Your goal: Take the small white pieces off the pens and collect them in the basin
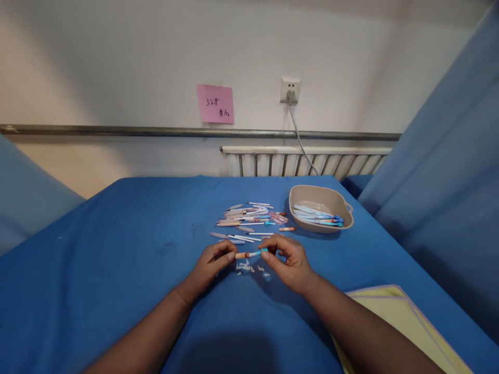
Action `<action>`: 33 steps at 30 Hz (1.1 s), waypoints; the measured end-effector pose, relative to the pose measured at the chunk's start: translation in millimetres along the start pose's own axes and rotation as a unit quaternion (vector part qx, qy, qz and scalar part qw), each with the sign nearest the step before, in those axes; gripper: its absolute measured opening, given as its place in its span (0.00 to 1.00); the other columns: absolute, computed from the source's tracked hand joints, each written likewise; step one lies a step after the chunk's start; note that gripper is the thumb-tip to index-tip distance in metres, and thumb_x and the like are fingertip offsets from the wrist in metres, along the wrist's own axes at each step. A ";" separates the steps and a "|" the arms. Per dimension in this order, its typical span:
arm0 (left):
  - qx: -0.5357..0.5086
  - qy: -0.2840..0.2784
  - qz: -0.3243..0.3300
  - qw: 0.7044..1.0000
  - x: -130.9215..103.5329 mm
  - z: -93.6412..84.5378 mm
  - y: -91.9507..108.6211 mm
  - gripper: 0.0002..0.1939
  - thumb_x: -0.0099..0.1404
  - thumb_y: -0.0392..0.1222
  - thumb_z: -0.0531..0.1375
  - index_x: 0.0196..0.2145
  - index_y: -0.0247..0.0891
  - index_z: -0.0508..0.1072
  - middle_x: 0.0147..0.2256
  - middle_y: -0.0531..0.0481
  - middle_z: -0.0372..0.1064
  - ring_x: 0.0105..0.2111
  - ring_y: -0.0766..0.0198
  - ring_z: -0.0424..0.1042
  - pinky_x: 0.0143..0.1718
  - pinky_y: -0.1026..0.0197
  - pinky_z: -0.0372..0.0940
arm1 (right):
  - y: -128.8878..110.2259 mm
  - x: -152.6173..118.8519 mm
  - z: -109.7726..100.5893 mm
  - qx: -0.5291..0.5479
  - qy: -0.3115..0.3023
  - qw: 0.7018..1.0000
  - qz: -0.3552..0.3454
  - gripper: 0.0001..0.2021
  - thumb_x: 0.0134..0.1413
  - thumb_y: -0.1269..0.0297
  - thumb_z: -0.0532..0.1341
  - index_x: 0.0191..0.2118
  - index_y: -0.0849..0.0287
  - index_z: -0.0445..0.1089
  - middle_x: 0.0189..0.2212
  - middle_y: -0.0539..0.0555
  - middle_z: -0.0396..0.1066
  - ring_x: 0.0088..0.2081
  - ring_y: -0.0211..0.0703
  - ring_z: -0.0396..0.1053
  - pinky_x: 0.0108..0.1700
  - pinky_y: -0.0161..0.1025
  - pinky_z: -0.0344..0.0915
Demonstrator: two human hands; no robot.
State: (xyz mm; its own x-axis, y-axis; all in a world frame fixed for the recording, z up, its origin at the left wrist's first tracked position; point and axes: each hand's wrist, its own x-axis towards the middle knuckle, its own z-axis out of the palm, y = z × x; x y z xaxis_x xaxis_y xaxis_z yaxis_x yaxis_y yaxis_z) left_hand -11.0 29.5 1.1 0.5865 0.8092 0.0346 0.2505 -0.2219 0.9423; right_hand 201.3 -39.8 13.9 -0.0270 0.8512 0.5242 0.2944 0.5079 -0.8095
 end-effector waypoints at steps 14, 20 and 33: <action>0.041 0.016 0.008 0.999 0.7 0.3 0.8 0.14 0.61 0.49 0.54 0.28 0.34 0.66 0.24 0.52 0.61 0.27 0.66 0.61 0.28 0.65 0.56 | 5.2 0.4 0.3 -0.034 0.003 0.999 0.000 0.06 0.52 0.66 0.57 0.35 0.58 0.70 0.25 0.49 0.67 0.28 0.36 0.64 0.31 0.33 0.61; 0.056 0.035 0.007 0.998 0.9 0.3 0.6 0.13 0.60 0.48 0.55 0.27 0.34 0.67 0.24 0.53 0.61 0.26 0.67 0.60 0.28 0.65 0.56 | 8.1 0.6 -0.7 -0.062 -0.002 0.998 -0.030 0.06 0.53 0.66 0.57 0.37 0.57 0.69 0.25 0.50 0.66 0.27 0.36 0.64 0.31 0.34 0.61; 0.197 0.105 0.059 0.973 -0.5 1.3 10.0 0.11 0.60 0.45 0.54 0.29 0.35 0.70 0.26 0.52 0.66 0.28 0.65 0.65 0.32 0.64 0.59 | 12.3 2.0 -11.2 -0.209 -0.087 0.970 -0.092 0.07 0.55 0.67 0.55 0.40 0.57 0.67 0.30 0.54 0.67 0.33 0.41 0.64 0.36 0.38 0.60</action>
State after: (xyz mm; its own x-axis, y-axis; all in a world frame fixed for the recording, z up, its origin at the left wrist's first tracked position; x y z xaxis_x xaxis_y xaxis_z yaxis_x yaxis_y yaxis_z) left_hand -7.8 26.1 10.1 0.4695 0.8494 0.2410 0.4908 -0.4780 0.7284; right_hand 215.6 -33.3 8.0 -0.2649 0.7797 0.5674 0.6305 0.5852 -0.5098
